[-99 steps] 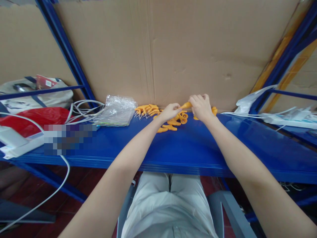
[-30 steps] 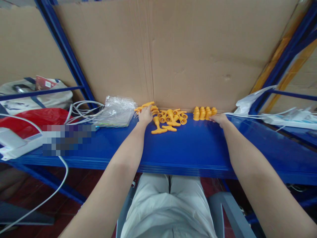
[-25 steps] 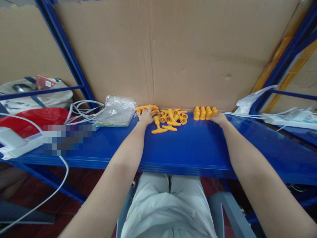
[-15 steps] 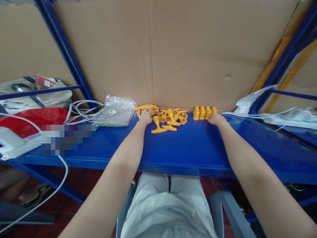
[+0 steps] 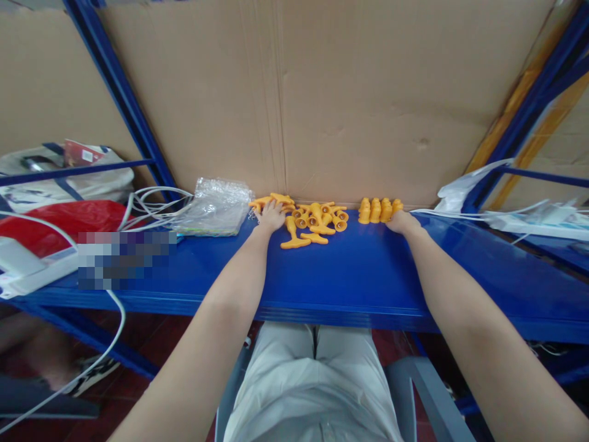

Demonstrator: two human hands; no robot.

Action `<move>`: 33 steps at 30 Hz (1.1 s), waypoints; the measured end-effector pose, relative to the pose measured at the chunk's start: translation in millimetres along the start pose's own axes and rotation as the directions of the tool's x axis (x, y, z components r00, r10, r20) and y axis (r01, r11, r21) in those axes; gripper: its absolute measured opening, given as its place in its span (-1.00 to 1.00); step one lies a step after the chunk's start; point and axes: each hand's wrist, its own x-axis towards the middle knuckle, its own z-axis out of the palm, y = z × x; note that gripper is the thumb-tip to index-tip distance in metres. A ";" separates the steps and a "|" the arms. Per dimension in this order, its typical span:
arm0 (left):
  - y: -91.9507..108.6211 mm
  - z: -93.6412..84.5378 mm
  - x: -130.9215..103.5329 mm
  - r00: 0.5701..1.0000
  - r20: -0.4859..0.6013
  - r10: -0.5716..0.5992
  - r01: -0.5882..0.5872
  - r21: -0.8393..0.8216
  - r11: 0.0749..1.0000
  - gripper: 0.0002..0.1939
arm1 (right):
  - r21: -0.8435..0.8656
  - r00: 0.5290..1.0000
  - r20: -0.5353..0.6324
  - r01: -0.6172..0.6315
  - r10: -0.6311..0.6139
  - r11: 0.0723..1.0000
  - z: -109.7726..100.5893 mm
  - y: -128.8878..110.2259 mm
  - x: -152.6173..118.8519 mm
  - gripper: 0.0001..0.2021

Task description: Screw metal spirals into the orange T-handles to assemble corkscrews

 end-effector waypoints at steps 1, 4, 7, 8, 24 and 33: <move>-0.6 0.6 -0.2 1.000 0.006 -0.015 0.015 -0.005 1.000 -0.43 | 0.001 0.999 0.020 -0.024 0.024 1.000 -2.2 -2.4 -3.2 -0.39; -2.6 1.3 0.7 0.999 -0.002 -0.033 0.033 -0.025 0.999 -0.44 | 0.008 0.999 0.036 -0.039 0.039 0.999 -7.6 -8.0 -11.5 -0.37; -3.8 1.4 2.6 0.999 -0.046 -0.013 0.011 -0.041 0.999 -0.48 | -0.034 0.998 0.039 -0.056 0.057 0.998 -11.1 -13.2 -18.1 -0.40; -4.0 1.4 3.2 0.998 -0.063 -0.001 -0.001 -0.044 0.999 -0.50 | -0.062 0.997 0.040 -0.060 0.063 0.996 -12.0 -15.2 -19.9 -0.42; 4.7 -7.2 -3.2 0.995 -0.088 0.040 -0.038 0.018 0.999 -0.53 | -0.317 0.994 -0.021 0.092 -0.104 0.944 -31.9 -71.8 -51.6 -0.43; 14.0 -22.5 -8.4 0.987 -0.145 0.069 -0.059 0.069 0.996 -0.58 | -0.361 0.936 -0.076 0.295 -0.343 0.885 -39.8 -109.3 -77.2 -0.57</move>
